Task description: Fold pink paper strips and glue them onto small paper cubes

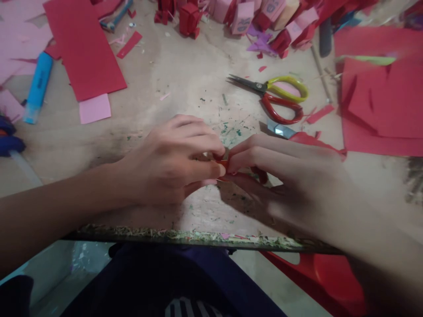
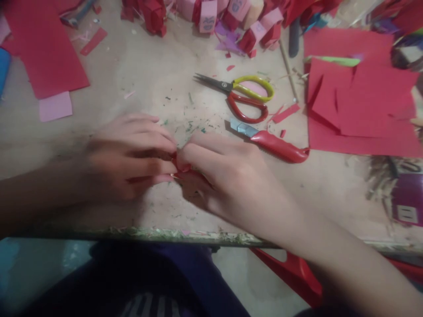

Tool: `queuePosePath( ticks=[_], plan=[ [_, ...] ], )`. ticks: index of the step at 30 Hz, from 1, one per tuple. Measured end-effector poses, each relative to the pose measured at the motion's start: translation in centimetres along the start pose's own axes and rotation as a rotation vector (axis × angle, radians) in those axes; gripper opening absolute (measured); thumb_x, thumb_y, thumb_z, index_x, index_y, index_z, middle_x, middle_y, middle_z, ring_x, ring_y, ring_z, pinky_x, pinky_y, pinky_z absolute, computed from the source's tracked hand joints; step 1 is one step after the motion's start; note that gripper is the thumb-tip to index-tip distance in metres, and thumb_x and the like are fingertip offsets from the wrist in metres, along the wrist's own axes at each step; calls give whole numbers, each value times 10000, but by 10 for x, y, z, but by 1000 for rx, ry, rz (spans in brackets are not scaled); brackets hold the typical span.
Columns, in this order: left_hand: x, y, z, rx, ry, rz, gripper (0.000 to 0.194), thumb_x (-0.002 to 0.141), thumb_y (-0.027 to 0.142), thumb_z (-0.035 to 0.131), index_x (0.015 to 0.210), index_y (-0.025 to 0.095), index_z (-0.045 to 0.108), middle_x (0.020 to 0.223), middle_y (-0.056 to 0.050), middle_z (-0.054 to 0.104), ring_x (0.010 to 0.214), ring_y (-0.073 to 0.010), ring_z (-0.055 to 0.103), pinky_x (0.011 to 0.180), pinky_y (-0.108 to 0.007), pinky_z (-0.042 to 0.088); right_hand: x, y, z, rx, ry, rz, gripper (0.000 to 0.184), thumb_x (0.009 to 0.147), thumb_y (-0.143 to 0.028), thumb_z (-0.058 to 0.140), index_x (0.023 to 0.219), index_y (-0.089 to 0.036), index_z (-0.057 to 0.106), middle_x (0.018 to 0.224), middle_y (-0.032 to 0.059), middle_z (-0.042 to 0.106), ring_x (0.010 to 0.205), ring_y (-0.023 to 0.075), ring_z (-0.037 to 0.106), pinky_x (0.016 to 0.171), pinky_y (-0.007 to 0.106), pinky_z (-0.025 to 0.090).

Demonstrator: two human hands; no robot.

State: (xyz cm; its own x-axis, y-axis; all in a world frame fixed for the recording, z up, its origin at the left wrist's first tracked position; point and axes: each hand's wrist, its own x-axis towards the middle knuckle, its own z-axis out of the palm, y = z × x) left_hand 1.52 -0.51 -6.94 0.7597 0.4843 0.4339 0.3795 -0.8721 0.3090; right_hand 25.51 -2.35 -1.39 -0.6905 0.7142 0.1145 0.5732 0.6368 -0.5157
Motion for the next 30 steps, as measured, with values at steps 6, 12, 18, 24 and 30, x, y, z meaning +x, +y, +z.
queuePosePath(
  ticks=[6, 12, 18, 24, 30],
  plan=[
    [3, 0, -2, -12, -35, -4, 234, 1059, 396, 461, 1032, 340, 687, 1157, 70, 709, 1206, -184, 634, 1121, -455, 481, 1, -2, -4, -74, -46, -2, 107, 922, -136, 630, 911, -220, 695, 858, 44, 681, 698, 185, 625, 584, 304, 432],
    [5, 0, -4, -2, -100, -3, 225, 1040, 407, 479, 1019, 318, 685, 1182, 51, 690, 1232, -208, 616, 1164, -481, 448, -1, -1, -6, -97, -64, 5, 105, 939, -165, 619, 920, -215, 710, 860, 46, 696, 703, 183, 633, 580, 302, 431],
    [7, 1, -5, 74, -153, 30, 268, 1072, 377, 434, 1004, 269, 669, 1182, 33, 665, 1218, -216, 620, 1139, -502, 462, 0, -5, -11, -148, -98, -15, 192, 994, -222, 566, 897, -177, 726, 939, 77, 717, 723, 184, 654, 602, 318, 461],
    [10, 4, -6, 162, -173, 41, 365, 1109, 324, 335, 970, 269, 668, 1144, 50, 666, 1160, -164, 627, 1129, -443, 481, -1, -4, -9, -158, -78, -49, 194, 1010, -189, 551, 986, -178, 743, 914, 64, 711, 695, 165, 631, 573, 305, 422],
    [7, 3, -6, 185, -133, 100, 291, 1086, 277, 417, 923, 252, 657, 1075, 16, 685, 1055, -180, 659, 1025, -429, 554, -2, -3, -8, -172, -79, -75, 166, 1019, -232, 581, 999, -179, 737, 934, 62, 711, 726, 169, 639, 586, 313, 427]
  ],
)
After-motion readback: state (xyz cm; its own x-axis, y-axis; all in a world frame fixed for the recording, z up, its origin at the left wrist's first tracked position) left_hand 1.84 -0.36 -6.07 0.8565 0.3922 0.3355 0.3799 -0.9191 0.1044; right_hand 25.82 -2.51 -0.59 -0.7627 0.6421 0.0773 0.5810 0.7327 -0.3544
